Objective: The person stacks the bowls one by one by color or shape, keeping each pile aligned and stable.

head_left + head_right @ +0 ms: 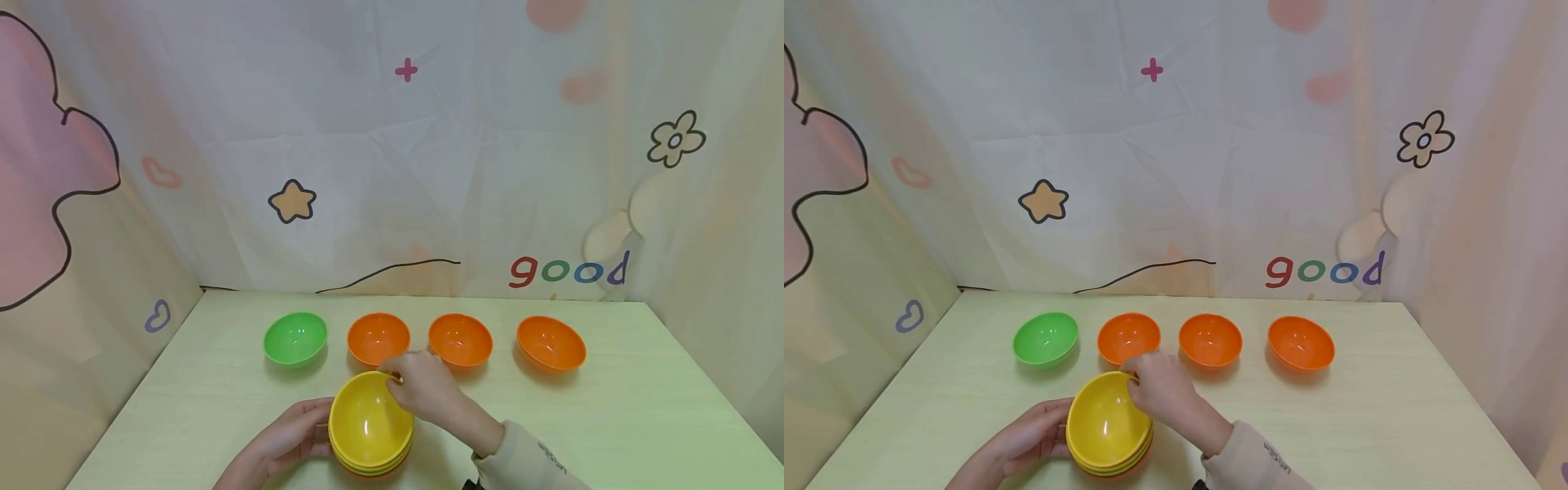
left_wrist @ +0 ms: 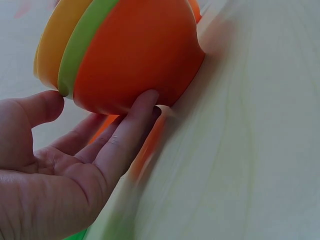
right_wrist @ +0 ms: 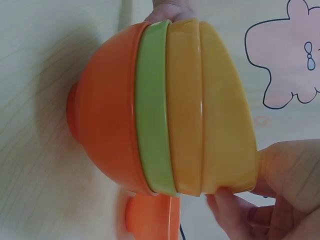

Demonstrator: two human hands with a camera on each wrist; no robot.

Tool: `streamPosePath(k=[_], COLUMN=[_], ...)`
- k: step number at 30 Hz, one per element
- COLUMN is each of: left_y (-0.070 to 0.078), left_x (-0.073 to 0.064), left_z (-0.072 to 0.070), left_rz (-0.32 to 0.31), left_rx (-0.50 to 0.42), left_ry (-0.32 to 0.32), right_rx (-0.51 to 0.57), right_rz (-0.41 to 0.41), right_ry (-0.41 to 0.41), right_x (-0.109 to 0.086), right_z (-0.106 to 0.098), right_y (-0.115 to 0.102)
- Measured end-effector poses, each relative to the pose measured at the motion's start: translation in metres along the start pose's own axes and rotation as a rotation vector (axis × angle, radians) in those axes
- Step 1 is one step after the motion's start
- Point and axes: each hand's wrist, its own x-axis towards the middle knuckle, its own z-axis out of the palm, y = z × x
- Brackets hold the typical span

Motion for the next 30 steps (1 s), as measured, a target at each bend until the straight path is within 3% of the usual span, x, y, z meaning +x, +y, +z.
streamPosePath(k=[30], left_y=[0.0004], left_x=[0.0005], left_z=[0.0004], left_rz=[-0.007], left_rx=[0.001], left_ry=[0.009], right_rx=[0.001], right_rz=[0.019], right_ry=[0.014], right_x=[0.0011], right_z=[0.0002], right_y=[0.0004])
